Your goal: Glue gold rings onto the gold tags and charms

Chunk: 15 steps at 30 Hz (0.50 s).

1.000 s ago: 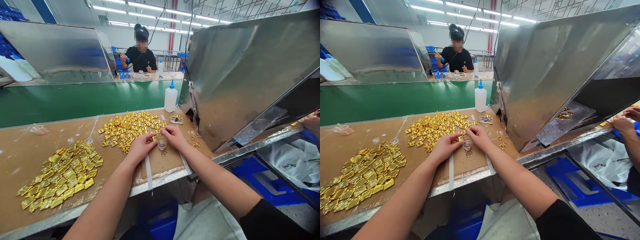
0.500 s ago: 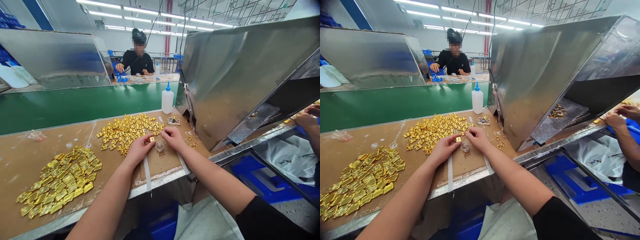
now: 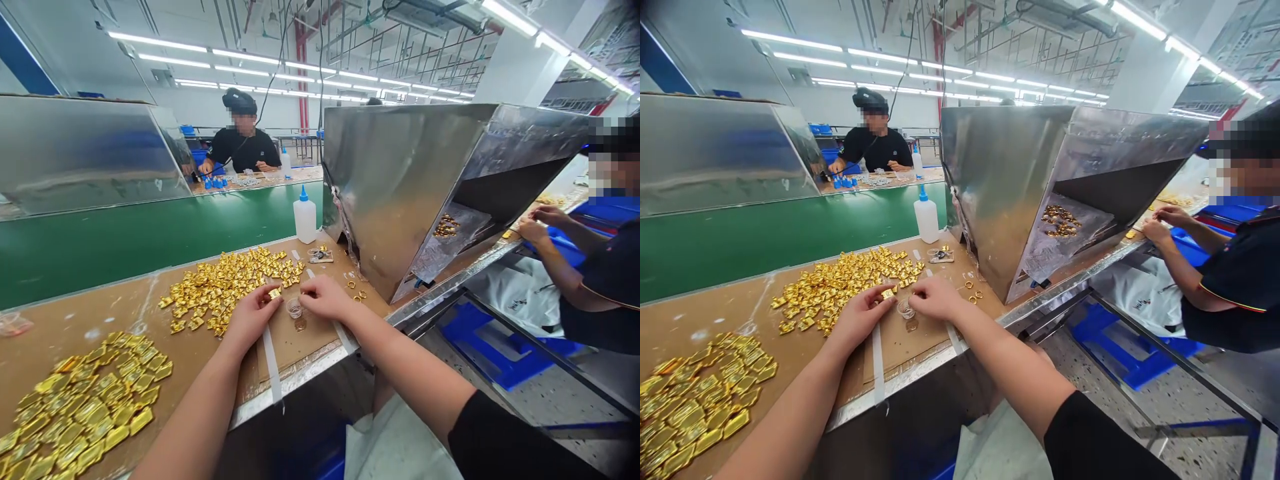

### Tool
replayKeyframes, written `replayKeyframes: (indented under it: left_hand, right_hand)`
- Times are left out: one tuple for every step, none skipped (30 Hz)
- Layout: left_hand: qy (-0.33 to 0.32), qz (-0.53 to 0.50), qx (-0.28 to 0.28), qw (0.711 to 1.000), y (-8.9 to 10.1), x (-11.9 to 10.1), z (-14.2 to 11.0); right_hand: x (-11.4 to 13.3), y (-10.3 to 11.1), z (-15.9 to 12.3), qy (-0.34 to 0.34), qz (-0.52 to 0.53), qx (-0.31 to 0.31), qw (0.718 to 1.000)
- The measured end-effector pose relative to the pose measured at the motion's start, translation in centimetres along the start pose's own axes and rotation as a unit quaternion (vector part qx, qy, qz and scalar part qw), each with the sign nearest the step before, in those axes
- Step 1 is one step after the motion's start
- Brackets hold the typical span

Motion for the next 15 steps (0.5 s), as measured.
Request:
replayKeyframes:
  left_hand:
    - [0.0,-0.008,-0.001,1.0,0.0,0.1,0.0]
    - [0.0,-0.017,-0.003,1.0,0.0,0.1,0.0]
    - [0.001,-0.025,-0.006,1.0,0.0,0.2,0.1]
    - [0.003,-0.034,-0.009,0.999,0.1,0.2,0.1]
    - [0.005,-0.042,-0.012,0.999,0.1,0.2,0.1]
    - [0.008,-0.048,-0.016,0.999,0.1,0.3,0.0]
    - [0.011,-0.053,-0.02,0.998,0.1,0.3,0.0]
    - [0.013,-0.057,-0.024,0.998,0.1,0.3,0.0]
    - [0.015,-0.061,-0.028,0.998,0.1,0.4,0.0]
    - [0.016,-0.064,-0.032,0.997,0.1,0.4,0.0]
    - [0.016,-0.067,-0.036,0.997,0.1,0.4,0.1]
    - [0.016,-0.069,-0.04,0.997,0.1,0.4,0.1]
    - [0.016,-0.07,-0.043,0.996,0.0,0.4,0.2]
    - [0.016,-0.071,-0.045,0.996,0.0,0.5,0.3]
    - [0.016,-0.072,-0.046,0.996,0.0,0.5,0.3]
  right_hand:
    - [0.4,0.1,-0.2,-0.001,-0.024,0.016,1.0]
    - [0.8,0.4,-0.4,-0.004,-0.048,0.027,0.998]
    - [1.0,0.8,-0.6,-0.011,-0.071,0.035,0.997]
    - [1.1,1.5,-0.7,-0.021,-0.095,0.038,0.995]
    - [1.1,2.3,-0.8,-0.035,-0.119,0.039,0.992]
    - [0.8,3.3,-1.0,-0.053,-0.145,0.037,0.987]
    - [0.3,4.3,-1.2,-0.072,-0.174,0.032,0.982]
    - [-0.3,5.4,-1.4,-0.093,-0.206,0.027,0.974]
    - [-1.0,6.3,-1.6,-0.112,-0.241,0.025,0.964]
    - [-1.7,7.1,-1.8,-0.127,-0.274,0.027,0.953]
    - [-2.4,7.6,-2.1,-0.137,-0.304,0.035,0.942]
    - [-3.1,7.8,-2.4,-0.141,-0.329,0.049,0.932]
    - [-3.6,7.9,-2.6,-0.138,-0.349,0.063,0.925]
    - [-4.0,7.7,-2.8,-0.132,-0.365,0.078,0.918]
    - [-4.4,7.4,-3.0,-0.122,-0.376,0.092,0.914]
Point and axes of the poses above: each hand's wrist, its own z-axis towards the middle knuckle, its own y-axis out of the back of the hand, x = y × z, the point moved 3 cm from there along z, towards the middle knuckle, and after that the axes turned 8 degrees about -y, right-handed, at the moved point
